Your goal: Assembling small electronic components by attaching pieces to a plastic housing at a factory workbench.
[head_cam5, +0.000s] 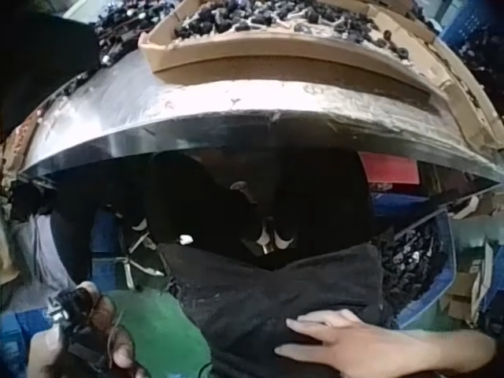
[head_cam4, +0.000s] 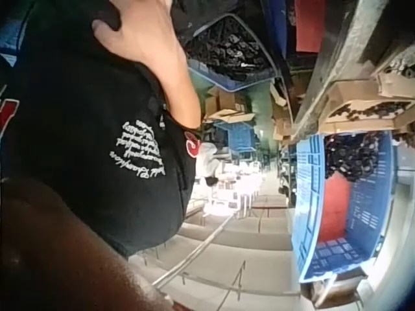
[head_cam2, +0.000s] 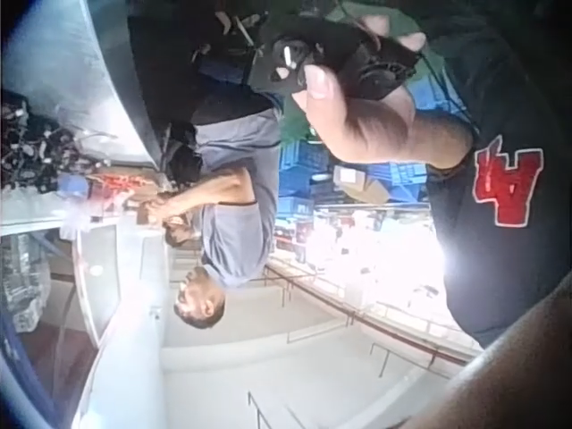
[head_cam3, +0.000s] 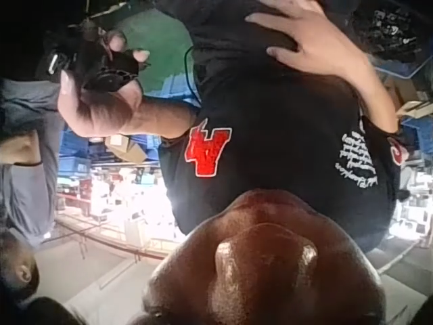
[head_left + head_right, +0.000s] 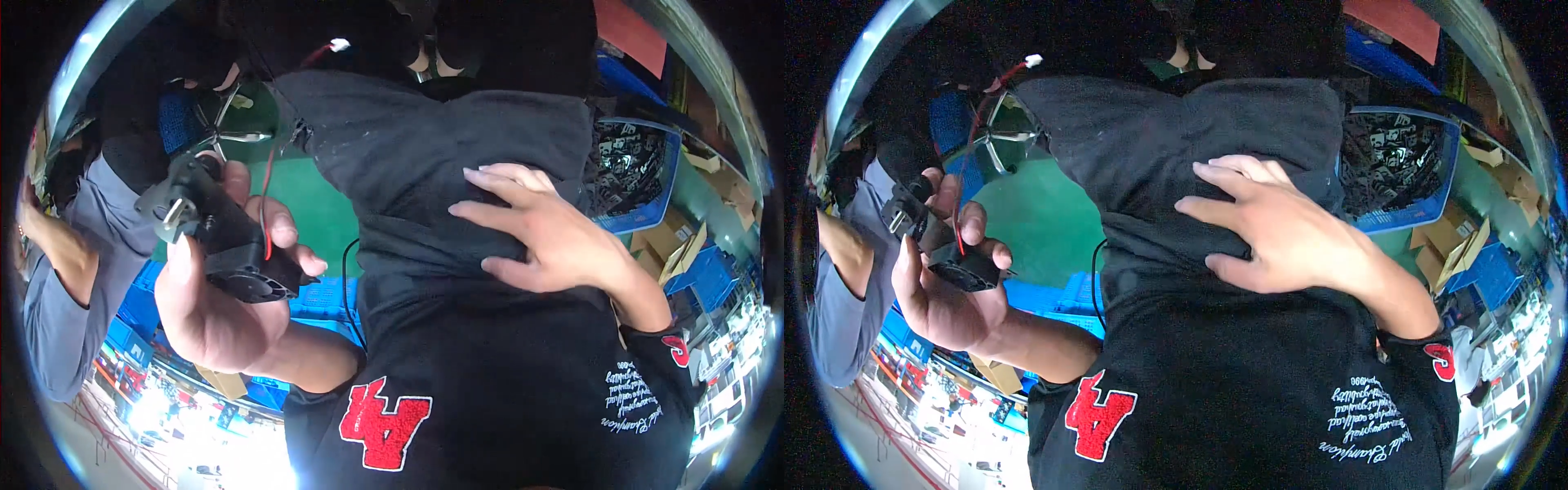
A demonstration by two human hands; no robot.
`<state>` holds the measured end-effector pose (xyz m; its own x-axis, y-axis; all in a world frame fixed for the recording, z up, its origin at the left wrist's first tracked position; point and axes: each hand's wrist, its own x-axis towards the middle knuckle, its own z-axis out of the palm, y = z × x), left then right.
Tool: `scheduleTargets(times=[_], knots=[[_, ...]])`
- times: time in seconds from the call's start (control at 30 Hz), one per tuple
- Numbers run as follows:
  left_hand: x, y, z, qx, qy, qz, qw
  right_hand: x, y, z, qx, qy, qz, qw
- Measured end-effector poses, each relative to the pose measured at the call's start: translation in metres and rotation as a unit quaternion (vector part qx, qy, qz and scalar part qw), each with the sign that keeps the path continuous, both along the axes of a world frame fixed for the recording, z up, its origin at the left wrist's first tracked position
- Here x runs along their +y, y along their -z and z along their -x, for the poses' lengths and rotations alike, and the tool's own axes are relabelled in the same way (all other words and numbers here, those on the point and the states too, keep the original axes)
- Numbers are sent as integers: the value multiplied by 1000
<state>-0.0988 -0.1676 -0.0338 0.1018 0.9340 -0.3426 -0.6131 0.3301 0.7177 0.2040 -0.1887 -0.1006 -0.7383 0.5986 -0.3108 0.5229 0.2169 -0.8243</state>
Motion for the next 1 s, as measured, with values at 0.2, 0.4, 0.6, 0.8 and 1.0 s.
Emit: scheduleTargets(times=[0.2,0.4,0.6,0.8,1.0], knots=[[-3,1,2,13,2,-4,1000,-1,-18,3,59,36,-4,998],[1,1,-8,-13,-36,25,999,-30,-12,-10,194,105,33,975],[8,-2,-13,14,-53,68,996,15,-32,-51,-73,391,-368,840],[26,-25,-18,143,93,56,984,32,-62,-59,10,346,-256,903],[56,-16,-14,88,207,-1,974,7,-36,-41,106,45,24,993]])
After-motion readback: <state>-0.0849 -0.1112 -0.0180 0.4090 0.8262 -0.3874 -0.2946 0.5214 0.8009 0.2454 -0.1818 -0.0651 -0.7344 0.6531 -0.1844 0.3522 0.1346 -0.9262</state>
